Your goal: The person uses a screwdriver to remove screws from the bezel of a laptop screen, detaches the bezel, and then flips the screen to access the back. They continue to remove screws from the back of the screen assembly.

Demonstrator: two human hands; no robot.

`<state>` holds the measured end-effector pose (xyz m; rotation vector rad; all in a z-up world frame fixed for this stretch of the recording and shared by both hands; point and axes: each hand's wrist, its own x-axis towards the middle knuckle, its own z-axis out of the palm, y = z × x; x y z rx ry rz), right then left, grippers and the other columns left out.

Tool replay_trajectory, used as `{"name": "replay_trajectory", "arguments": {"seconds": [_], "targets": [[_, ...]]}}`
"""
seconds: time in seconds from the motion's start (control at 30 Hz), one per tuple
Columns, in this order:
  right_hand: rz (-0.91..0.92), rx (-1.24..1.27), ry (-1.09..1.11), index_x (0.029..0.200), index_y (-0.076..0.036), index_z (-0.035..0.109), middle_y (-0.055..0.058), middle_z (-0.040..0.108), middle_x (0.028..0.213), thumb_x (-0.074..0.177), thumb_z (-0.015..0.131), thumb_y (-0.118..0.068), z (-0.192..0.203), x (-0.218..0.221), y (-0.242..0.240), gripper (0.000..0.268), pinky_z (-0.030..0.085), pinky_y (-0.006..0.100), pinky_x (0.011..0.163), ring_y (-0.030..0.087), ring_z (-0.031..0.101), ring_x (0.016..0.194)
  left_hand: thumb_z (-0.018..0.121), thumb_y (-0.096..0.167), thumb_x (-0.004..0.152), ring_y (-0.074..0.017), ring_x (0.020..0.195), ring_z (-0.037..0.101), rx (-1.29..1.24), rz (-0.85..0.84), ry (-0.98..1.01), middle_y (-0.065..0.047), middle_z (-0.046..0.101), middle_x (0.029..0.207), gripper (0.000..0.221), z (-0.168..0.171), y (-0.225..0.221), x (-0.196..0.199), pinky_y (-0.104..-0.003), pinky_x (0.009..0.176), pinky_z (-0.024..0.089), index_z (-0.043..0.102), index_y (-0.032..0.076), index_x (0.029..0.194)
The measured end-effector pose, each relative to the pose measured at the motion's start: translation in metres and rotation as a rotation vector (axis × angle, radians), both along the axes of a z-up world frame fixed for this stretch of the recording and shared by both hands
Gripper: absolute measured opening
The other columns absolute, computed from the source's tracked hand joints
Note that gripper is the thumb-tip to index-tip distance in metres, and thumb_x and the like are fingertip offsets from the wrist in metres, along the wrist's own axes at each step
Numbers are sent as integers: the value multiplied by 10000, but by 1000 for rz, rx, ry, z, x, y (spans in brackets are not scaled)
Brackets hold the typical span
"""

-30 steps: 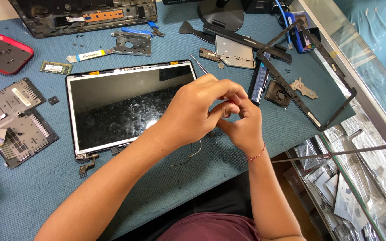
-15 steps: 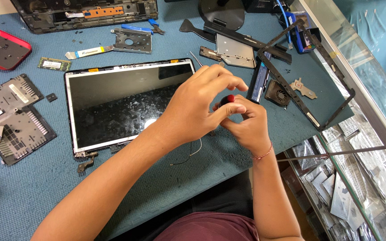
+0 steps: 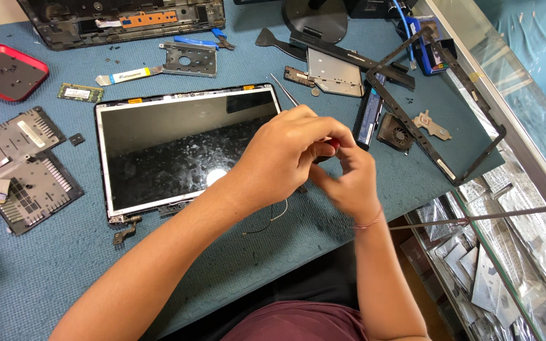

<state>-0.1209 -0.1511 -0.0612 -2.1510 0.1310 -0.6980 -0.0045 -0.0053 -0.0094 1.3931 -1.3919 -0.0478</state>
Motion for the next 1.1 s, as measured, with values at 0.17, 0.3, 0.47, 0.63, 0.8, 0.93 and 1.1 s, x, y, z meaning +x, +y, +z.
{"name": "replay_trajectory", "arguments": {"seconds": [0.17,0.3,0.47,0.63,0.8,0.93,1.1], "targets": [[70,68,2,1082,-14,719,39,730,1039,880,801,-14,1,-6,-10,218,587,269,922,123,687,979,507,-171,833,-186,901,557,21,9,-7,14,634,884,477,-6,-2,2,-312,734,480,660,195,1098],[-33,4,46,907,-71,666,-6,679,868,838,863,-71,5,-3,-8,209,545,236,796,82,619,814,451,-119,946,-221,974,589,21,28,-7,-19,696,1143,409,2,2,4,-343,858,492,619,153,1200],[-43,-43,-15,876,-92,626,-19,641,832,798,850,-15,-6,2,-10,250,495,246,761,83,570,767,624,95,979,-176,871,598,12,53,63,-37,614,1029,204,8,4,2,-308,808,496,613,115,1182],[-82,-35,-17,814,-110,507,-17,532,816,775,859,-29,-8,6,-5,364,491,257,734,101,521,780,685,37,930,-173,878,634,-6,-8,62,-33,672,1019,228,8,4,1,-296,806,520,616,106,1136],[-103,-99,-35,880,-63,651,29,701,925,768,809,29,-3,6,-2,214,510,262,759,111,616,835,666,8,933,-181,862,587,7,31,26,34,670,967,182,7,3,-1,-314,795,489,605,151,1028],[-18,-190,74,907,-80,612,19,623,884,748,849,-11,12,-1,-7,293,497,290,712,133,565,758,607,-44,960,-227,852,548,-17,56,-51,1,682,980,192,4,1,-2,-340,758,451,581,123,1051],[95,-142,125,952,-37,719,19,732,906,924,753,-108,12,-7,-16,84,528,258,755,95,650,820,467,-177,813,-209,851,525,22,22,-29,10,665,961,405,-4,-1,0,-316,716,487,565,145,1038]]}}
